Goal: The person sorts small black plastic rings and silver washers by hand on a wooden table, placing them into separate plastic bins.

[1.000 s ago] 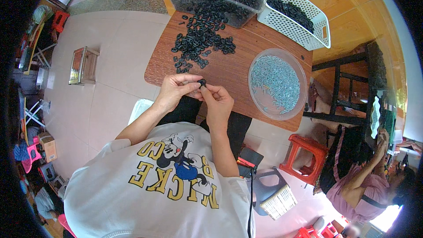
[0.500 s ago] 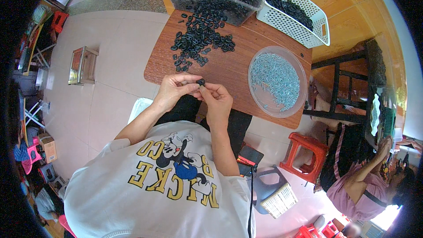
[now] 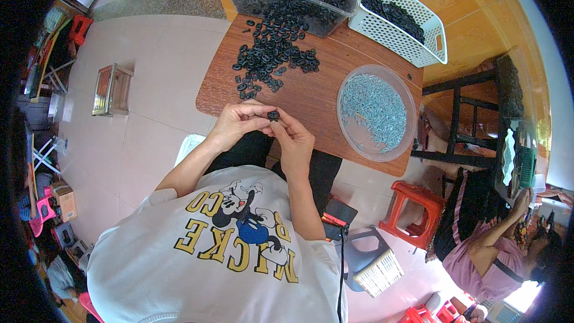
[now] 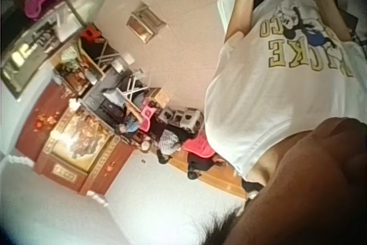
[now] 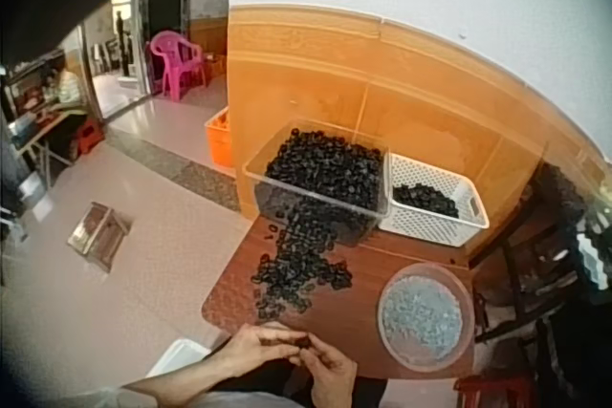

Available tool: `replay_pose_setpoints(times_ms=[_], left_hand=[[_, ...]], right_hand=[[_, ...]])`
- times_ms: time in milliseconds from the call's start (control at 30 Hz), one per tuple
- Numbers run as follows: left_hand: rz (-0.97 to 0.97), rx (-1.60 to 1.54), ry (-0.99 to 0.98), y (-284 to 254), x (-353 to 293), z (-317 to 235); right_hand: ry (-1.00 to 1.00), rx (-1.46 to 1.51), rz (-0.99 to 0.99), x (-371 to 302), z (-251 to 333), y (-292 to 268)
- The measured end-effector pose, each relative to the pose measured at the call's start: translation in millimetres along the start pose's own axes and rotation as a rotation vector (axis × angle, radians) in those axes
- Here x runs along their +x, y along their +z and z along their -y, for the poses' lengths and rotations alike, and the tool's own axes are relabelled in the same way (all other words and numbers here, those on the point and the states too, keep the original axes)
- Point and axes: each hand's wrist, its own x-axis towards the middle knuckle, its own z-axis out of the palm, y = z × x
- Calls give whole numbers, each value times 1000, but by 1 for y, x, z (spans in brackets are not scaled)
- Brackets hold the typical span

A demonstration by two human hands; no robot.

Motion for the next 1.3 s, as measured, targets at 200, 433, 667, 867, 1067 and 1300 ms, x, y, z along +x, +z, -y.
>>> replay_pose_setpoints(times_ms=[200, 433, 667, 867, 1067, 1300], left_hand=[[0, 29, 62, 1, -4, 1], [-68, 145, 161, 4, -11, 6], [-125, 304, 276, 6, -14, 12], [-102, 349, 393, 8, -13, 15], [-64, 356, 296, 4, -15, 22], [-344, -68, 164, -26, -16, 19]], right_hand=[[-4, 21, -1, 0, -1, 1], [-30, 8, -30, -5, 2, 5], [-68, -42, -55, -9, 0, 8], [-131, -84, -112, -14, -2, 10], [-11, -122, -66, -3, 20, 4], [-303, -301, 2, 82, 149, -31]])
